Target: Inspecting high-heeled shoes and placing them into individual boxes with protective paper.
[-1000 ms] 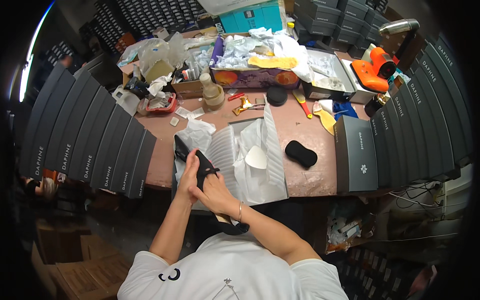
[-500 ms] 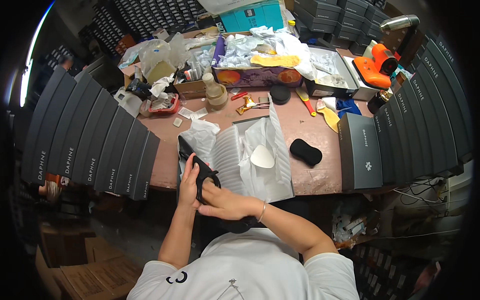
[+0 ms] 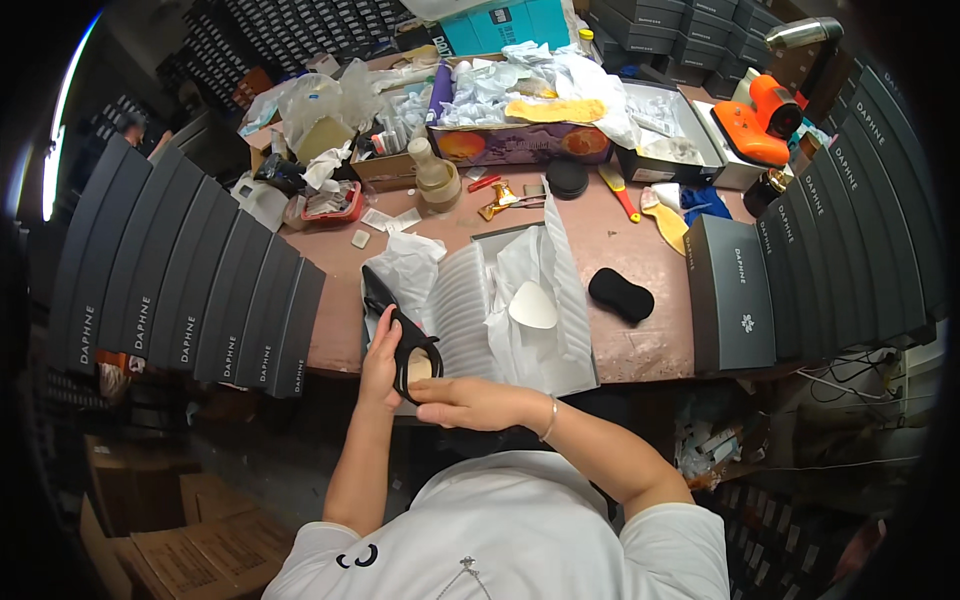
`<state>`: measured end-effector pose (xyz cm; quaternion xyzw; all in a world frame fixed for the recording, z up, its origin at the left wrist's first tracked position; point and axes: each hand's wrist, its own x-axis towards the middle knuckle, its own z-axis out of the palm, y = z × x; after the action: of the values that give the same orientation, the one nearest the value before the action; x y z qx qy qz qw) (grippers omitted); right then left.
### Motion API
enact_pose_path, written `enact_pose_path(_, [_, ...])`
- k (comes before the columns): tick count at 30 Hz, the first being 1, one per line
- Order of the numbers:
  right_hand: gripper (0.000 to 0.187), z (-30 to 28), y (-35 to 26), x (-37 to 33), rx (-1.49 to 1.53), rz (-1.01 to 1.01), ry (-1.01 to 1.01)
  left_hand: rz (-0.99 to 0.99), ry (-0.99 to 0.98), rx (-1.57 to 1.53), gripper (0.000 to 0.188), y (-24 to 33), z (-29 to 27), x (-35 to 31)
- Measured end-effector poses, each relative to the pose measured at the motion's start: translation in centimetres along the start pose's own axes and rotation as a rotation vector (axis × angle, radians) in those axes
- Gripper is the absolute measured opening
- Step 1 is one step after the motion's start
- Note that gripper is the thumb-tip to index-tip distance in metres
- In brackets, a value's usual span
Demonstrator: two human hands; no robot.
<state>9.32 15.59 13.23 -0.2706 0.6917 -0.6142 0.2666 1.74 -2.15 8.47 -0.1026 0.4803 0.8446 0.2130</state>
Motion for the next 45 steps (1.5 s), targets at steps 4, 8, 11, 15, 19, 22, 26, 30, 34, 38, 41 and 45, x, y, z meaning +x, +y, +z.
enact_pose_path(4, [0.045,-1.2,2.3,-0.8,-0.556,0.033,0.345,-0.068,-0.121,0.045,0.049,0.6,2.0,1.1])
enact_pose_path(8, [0.032,-0.2,6.0,2.9,-0.775,0.141,0.646,-0.038,-0.047,0.162,0.054,-0.7,5.0,-0.9])
enact_pose_path(11, [0.029,1.3,7.7,4.7,-0.781,0.098,0.807,0.034,-0.04,0.248,0.055,-0.2,4.6,-1.5])
enact_pose_path(15, [0.034,0.9,4.9,4.3,-0.858,0.088,0.705,0.147,0.002,0.355,0.058,0.4,5.1,-3.1])
enact_pose_path(19, [0.038,1.6,3.9,2.8,-0.862,0.187,0.664,0.026,-0.098,0.241,0.06,-0.2,3.8,-2.3])
enact_pose_path(22, [0.041,1.9,3.9,1.9,-0.732,0.108,0.726,-0.017,-0.133,0.204,0.058,-1.5,3.4,-2.2])
enact_pose_path(26, [0.032,0.6,4.3,2.4,-0.695,0.023,0.582,-0.039,-0.12,-0.006,0.048,-1.1,3.6,-2.1])
enact_pose_path(30, [0.036,1.3,3.1,1.2,-0.483,-0.099,0.374,-0.088,-0.097,-0.059,0.047,0.4,2.5,-1.9])
enact_pose_path(34, [0.037,0.8,1.9,-2.0,-0.364,-0.122,0.221,-0.119,-0.284,0.011,0.052,-0.5,0.8,-1.6])
enact_pose_path(38, [0.028,-2.1,3.8,-4.4,0.007,0.084,0.636,-0.173,-0.439,-0.076,0.06,-1.6,-0.5,-3.5])
enact_pose_path(41, [0.035,-5.1,6.2,-4.3,-0.921,0.105,1.005,-0.308,-0.416,-0.325,0.065,-2.6,0.8,-6.4])
enact_pose_path(45, [0.034,-6.8,10.6,-4.9,-1.092,0.24,0.944,-0.455,-0.394,-0.21,0.06,-4.0,1.8,-10.3])
